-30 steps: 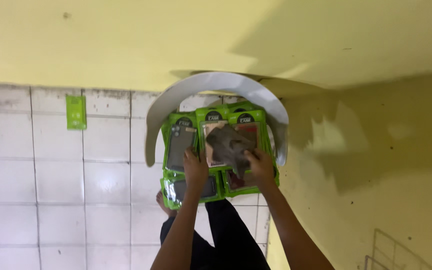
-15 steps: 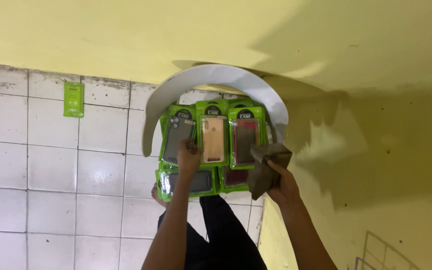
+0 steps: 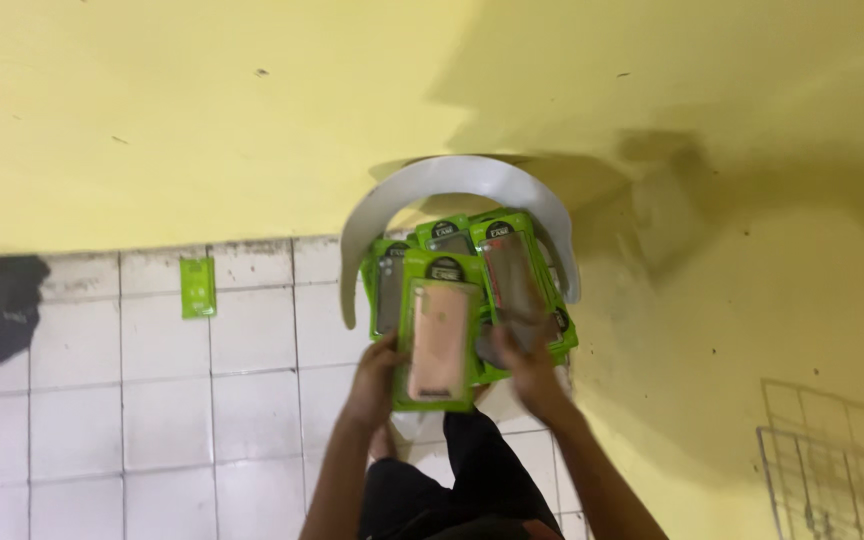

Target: The person repeatedly picks up packaged phone cases from a white plastic chair, wipes each package with a cloth, and hangs them on a wall-mounted wire grid. The process is repeated for multiple cases of different colors.

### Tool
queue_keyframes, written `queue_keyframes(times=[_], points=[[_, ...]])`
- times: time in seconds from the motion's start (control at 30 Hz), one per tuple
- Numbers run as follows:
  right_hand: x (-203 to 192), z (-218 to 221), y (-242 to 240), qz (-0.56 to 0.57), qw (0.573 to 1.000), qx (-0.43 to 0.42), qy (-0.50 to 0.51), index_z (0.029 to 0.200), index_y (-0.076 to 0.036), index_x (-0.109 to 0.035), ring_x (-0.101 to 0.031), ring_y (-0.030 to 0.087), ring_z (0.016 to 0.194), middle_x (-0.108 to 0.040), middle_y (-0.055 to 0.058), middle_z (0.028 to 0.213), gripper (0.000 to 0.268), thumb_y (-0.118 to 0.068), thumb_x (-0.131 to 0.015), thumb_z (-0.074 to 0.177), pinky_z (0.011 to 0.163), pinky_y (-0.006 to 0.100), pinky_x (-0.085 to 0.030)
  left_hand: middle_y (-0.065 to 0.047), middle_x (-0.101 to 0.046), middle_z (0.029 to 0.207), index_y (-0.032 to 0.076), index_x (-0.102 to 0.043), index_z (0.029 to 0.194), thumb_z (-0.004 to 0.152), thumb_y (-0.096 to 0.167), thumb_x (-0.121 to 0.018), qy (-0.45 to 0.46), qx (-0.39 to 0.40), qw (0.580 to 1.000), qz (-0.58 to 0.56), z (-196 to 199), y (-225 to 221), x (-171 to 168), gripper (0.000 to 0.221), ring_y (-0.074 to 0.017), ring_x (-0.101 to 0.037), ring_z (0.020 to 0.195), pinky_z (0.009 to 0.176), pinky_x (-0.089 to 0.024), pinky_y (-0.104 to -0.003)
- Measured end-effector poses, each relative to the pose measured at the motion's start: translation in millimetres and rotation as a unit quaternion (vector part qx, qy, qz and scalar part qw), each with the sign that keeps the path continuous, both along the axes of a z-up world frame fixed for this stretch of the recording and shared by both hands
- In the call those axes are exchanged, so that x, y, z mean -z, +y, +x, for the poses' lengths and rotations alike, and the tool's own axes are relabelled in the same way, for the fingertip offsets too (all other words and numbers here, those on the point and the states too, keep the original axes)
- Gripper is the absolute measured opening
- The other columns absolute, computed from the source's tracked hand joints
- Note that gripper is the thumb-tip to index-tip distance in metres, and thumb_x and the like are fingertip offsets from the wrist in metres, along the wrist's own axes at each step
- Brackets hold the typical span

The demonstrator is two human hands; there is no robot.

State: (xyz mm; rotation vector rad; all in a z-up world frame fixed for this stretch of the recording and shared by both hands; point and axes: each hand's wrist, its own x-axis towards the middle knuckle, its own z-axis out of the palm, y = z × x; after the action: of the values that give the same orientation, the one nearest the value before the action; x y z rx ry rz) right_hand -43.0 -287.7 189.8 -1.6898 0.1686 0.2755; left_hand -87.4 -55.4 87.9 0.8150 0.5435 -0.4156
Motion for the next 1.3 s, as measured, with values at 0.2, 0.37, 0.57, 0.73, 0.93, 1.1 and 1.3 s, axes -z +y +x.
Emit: queue_keyframes(times=[0.2, 0.37, 0.57, 0.73, 0.93, 1.1, 1.3], points=[[-98, -57, 150, -0.262, 0.905, -0.085, -0.323, 0.161, -0.01, -0.032, -0.009, 0.054, 0.156, -0.016, 0.022, 0.171, 0.064, -0.027, -0.056, 0.104, 0.124, 0.062, -0.016, -0.013, -0.04, 0.162, 0.008, -0.026, 0.161, 0.105, 0.049, -0.023, -0.139, -0.052, 0.982, -0.115, -45, -2, -125, 0.07, -0.03, -0.041, 0.147, 0.12, -0.035, -0.043], [-144, -104, 199, -0.319, 0.871, -0.205, -0.312, 0.158, -0.013, -0.043, -0.015, 0.053, 0.155, -0.024, 0.018, 0.17, 0.059, -0.017, -0.054, 0.1, 0.122, 0.066, -0.015, -0.012, -0.041, 0.16, 0.015, -0.027, 0.159, 0.102, 0.055, -0.02, -0.182, -0.134, 0.966, -0.122, -67, 55, -187, 0.07, -0.0306, -0.043, 0.145, 0.117, -0.039, -0.047], [-121, -172, 198, -0.294, 0.826, -0.291, -0.382, 0.158, -0.009, -0.045, -0.028, 0.046, 0.16, -0.039, 0.018, 0.169, 0.054, -0.015, -0.05, 0.104, 0.129, 0.056, -0.026, -0.019, -0.064, 0.13, 0.0, -0.049, 0.143, 0.106, 0.04, -0.046, -0.127, -0.174, 0.976, -0.02, -54, 128, -218, 0.054, -0.0303, -0.066, 0.112, 0.096, -0.056, -0.047], [-59, -135, 145, -0.127, 0.981, -0.122, 0.08, 0.146, -0.001, -0.058, -0.062, 0.03, 0.132, -0.066, 0.021, 0.141, 0.065, -0.05, -0.038, 0.109, 0.109, 0.042, -0.049, -0.018, -0.071, 0.122, -0.002, -0.052, 0.143, 0.108, 0.039, -0.042, -0.163, -0.172, 0.971, 0.045, -56, 166, -247, 0.055, -0.024, -0.072, 0.105, 0.093, -0.06, -0.039], [-96, -136, 140, -0.122, 0.979, -0.003, -0.164, 0.156, -0.005, -0.039, -0.043, 0.038, 0.141, -0.04, 0.026, 0.157, 0.067, -0.051, -0.036, 0.107, 0.116, 0.047, -0.038, -0.013, -0.051, 0.144, 0.032, -0.023, 0.162, 0.096, 0.023, -0.05, -0.125, -0.054, 0.979, 0.152, -70, 99, -255, 0.071, -0.0246, -0.065, 0.113, 0.091, -0.06, -0.044], [-158, -150, 195, -0.239, 0.893, -0.061, -0.378, 0.166, -0.01, -0.026, -0.013, 0.041, 0.162, -0.017, 0.024, 0.175, 0.061, -0.042, -0.03, 0.114, 0.129, 0.052, -0.016, -0.019, -0.033, 0.166, 0.014, -0.029, 0.162, 0.105, 0.037, -0.043, -0.246, -0.067, 0.95, -0.179, -94, 51, -228, 0.063, -0.0297, -0.043, 0.146, 0.117, -0.044, -0.041], [-169, -135, 180, -0.148, 0.967, -0.054, -0.202, 0.154, -0.005, -0.044, -0.033, 0.038, 0.151, -0.043, 0.023, 0.162, 0.063, -0.05, -0.034, 0.111, 0.123, 0.051, -0.027, -0.025, -0.067, 0.128, -0.007, -0.057, 0.142, 0.115, 0.037, -0.052, -0.288, -0.078, 0.895, -0.332, -104, 102, -169, 0.052, -0.0345, -0.068, 0.113, 0.096, -0.059, -0.044]])
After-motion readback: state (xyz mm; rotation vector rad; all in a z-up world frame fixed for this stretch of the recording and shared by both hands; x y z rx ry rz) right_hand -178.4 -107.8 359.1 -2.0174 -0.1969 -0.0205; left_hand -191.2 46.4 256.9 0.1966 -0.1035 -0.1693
